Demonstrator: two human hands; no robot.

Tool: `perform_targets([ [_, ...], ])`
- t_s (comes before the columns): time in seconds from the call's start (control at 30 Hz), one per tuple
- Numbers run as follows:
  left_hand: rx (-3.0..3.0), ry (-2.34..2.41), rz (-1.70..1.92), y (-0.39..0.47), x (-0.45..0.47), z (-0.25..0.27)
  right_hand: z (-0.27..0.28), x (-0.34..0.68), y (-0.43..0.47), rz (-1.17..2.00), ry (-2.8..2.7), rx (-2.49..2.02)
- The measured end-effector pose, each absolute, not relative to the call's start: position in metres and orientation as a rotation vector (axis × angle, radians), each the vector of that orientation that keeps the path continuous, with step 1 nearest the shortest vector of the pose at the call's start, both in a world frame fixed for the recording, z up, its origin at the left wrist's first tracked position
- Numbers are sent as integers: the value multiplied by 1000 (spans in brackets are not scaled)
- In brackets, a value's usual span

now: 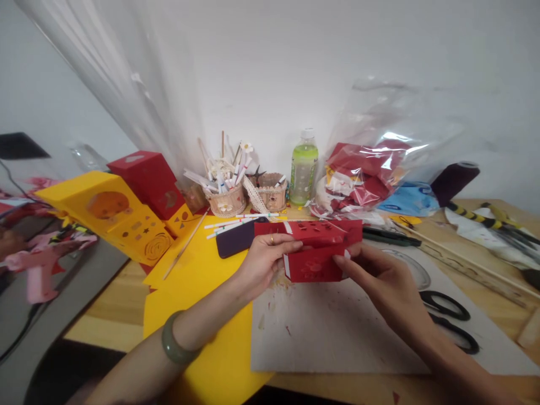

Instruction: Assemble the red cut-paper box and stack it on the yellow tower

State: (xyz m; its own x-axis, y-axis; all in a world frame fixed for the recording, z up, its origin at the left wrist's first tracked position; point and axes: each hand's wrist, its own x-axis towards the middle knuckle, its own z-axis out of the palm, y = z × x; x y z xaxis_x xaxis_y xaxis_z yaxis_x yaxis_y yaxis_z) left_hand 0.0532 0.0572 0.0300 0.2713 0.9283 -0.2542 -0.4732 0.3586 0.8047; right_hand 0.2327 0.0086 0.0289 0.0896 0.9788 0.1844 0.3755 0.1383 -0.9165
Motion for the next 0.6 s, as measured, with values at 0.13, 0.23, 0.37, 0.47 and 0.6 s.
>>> perform_targets([
  [0.13,653,790,1024,56,52,27,30,233,7,788,-1400,-1350],
  [0.23,646,764,1013,55,51,25,32,234,6,813,-1364,-1332],
  [0.37,651,735,992,53,50,23,33,234,5,869,-1315,-1353],
  [0.47,678,704,955,52,48,22,32,234,5,879,-1283,-1354],
  [0.6,699,715,926,51,47,22,30,234,5,873,-1259,-1337],
])
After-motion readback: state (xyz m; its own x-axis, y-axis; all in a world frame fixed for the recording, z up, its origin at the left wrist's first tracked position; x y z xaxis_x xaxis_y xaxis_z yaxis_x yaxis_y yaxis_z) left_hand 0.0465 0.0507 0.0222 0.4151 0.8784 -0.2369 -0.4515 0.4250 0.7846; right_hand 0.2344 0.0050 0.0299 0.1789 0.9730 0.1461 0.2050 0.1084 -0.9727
